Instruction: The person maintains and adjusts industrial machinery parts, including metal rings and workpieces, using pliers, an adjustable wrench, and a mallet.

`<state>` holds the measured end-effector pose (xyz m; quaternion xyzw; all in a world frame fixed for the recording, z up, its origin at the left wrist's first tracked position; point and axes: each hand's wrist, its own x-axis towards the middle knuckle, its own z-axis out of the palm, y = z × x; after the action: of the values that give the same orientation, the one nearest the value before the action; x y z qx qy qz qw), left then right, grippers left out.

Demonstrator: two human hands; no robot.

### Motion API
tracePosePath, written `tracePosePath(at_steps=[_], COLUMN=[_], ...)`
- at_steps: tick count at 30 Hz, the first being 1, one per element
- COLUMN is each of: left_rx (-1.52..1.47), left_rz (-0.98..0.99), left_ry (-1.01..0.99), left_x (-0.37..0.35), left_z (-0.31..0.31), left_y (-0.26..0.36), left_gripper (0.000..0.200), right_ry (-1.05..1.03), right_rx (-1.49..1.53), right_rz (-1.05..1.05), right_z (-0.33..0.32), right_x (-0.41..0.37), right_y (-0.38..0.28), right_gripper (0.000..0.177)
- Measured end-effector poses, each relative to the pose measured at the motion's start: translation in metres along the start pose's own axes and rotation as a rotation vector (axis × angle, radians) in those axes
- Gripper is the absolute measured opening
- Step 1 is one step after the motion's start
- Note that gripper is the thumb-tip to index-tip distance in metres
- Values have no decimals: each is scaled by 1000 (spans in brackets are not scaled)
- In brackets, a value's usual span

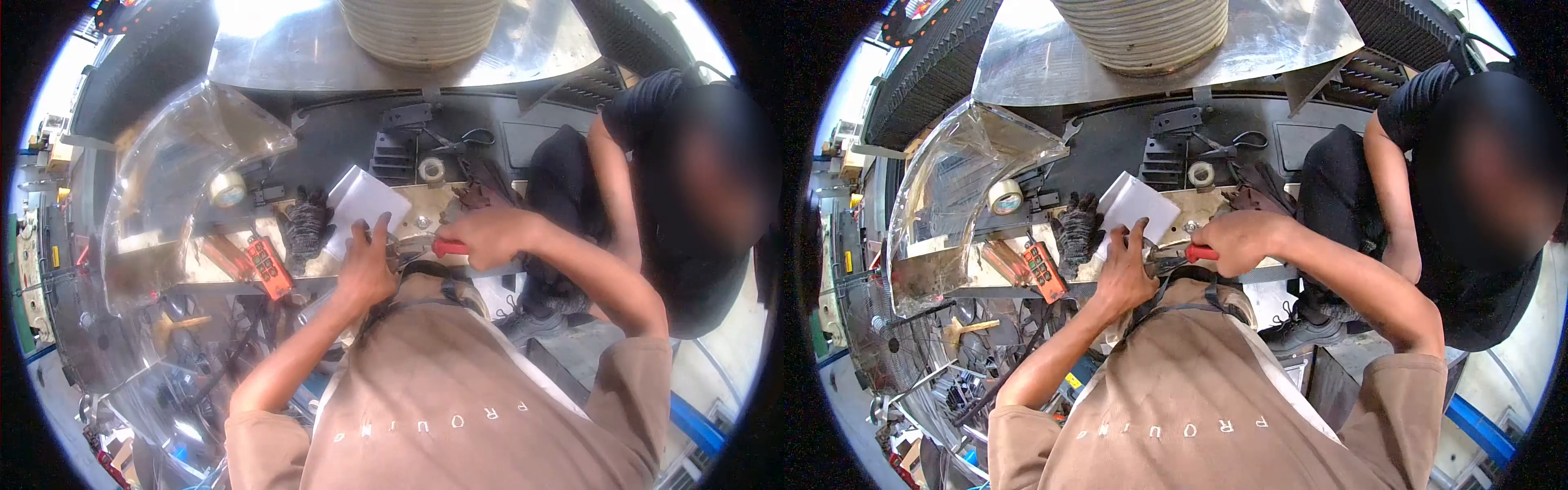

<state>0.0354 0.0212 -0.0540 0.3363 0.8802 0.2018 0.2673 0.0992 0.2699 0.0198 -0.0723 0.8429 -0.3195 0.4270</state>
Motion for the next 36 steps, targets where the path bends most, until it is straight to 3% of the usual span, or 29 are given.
tracePosePath(at_steps=[5, 12, 18, 20, 24, 27, 29, 36], left_rx=[-172, -199, -154, -172, -174, -150, -158, -159], left_rz=[-78, -80, -40, -23, -45, -22, -59, -58], left_ry=[-36, 39, 86, 184, 176, 177, 87, 42], left_x=[3, 5, 2, 3, 6, 11, 13, 18], left_z=[19, 52, 66, 69, 80, 83, 85, 84], left_y=[0, -9, -12, -11, -8, -10, -14, -18], left_gripper=[102, 104, 89, 75, 74, 72, 82, 82], right_ry=[56, 33, -91, -52, 5, 25, 123, 224], right_rx=[-193, -267, -233, -175, -147, -289, -509, -679], right_rz=[93, 65, 28, 32, 112, 200, 175, 156], right_z=[5, 10, 12, 17, 28, 33, 48, 61], right_x=[-4, 9, 23, 23, 12, 14, 20, 20], right_y=[-7, 6, 22, 26, 15, 9, 17, 22], right_gripper=[46, 44, 43, 43, 44, 42, 38, 34])
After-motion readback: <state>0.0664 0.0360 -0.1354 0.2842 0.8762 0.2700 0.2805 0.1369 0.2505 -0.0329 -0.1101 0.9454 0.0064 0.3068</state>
